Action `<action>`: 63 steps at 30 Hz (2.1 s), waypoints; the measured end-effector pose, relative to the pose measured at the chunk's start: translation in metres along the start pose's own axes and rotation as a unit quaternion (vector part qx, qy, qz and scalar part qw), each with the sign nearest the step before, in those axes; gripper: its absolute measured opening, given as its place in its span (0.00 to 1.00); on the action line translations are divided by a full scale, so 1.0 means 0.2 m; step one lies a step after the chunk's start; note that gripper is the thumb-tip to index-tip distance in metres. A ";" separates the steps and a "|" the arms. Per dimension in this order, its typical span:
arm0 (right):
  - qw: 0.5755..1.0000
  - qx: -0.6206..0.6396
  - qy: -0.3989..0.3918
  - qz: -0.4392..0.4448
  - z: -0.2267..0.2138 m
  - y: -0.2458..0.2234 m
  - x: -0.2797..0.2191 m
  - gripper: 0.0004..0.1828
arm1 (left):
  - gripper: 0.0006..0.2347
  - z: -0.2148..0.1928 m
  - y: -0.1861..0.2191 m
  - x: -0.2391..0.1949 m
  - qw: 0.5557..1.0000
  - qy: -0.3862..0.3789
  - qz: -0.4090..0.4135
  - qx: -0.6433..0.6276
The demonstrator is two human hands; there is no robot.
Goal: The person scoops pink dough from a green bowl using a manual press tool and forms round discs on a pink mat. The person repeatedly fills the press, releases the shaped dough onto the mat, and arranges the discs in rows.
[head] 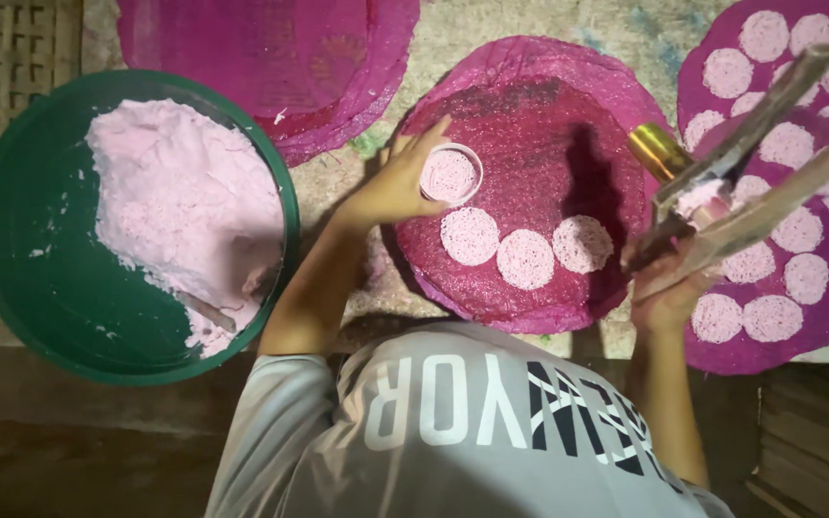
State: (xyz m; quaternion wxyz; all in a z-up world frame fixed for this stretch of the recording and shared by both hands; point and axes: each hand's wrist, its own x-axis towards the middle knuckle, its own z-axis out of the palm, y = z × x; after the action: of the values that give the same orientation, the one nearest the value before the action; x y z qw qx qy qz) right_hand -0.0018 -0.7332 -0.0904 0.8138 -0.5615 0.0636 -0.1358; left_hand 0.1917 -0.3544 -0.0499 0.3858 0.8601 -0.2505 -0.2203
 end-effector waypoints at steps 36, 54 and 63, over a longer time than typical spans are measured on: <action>1.000 -0.014 -0.023 0.015 0.17 -0.07 -0.16 0.55 | 0.07 0.48 -0.02 -0.28 0.943 0.291 0.093 0.135; 0.704 -0.412 -0.336 0.471 0.59 -0.40 0.37 0.46 | 0.25 0.13 0.11 0.10 0.443 -0.013 0.357 -0.823; 0.642 -0.620 -0.330 0.307 1.08 -0.37 0.46 0.41 | 0.11 0.10 -0.21 0.18 0.361 0.049 0.400 -0.841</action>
State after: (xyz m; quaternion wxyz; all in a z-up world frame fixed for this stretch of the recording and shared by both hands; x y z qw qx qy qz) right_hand 0.1303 -0.5916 0.0619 0.2376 -0.8902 0.0287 0.3876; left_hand 0.2192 -0.3626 -0.1010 0.9630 -0.1038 -0.2303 -0.0935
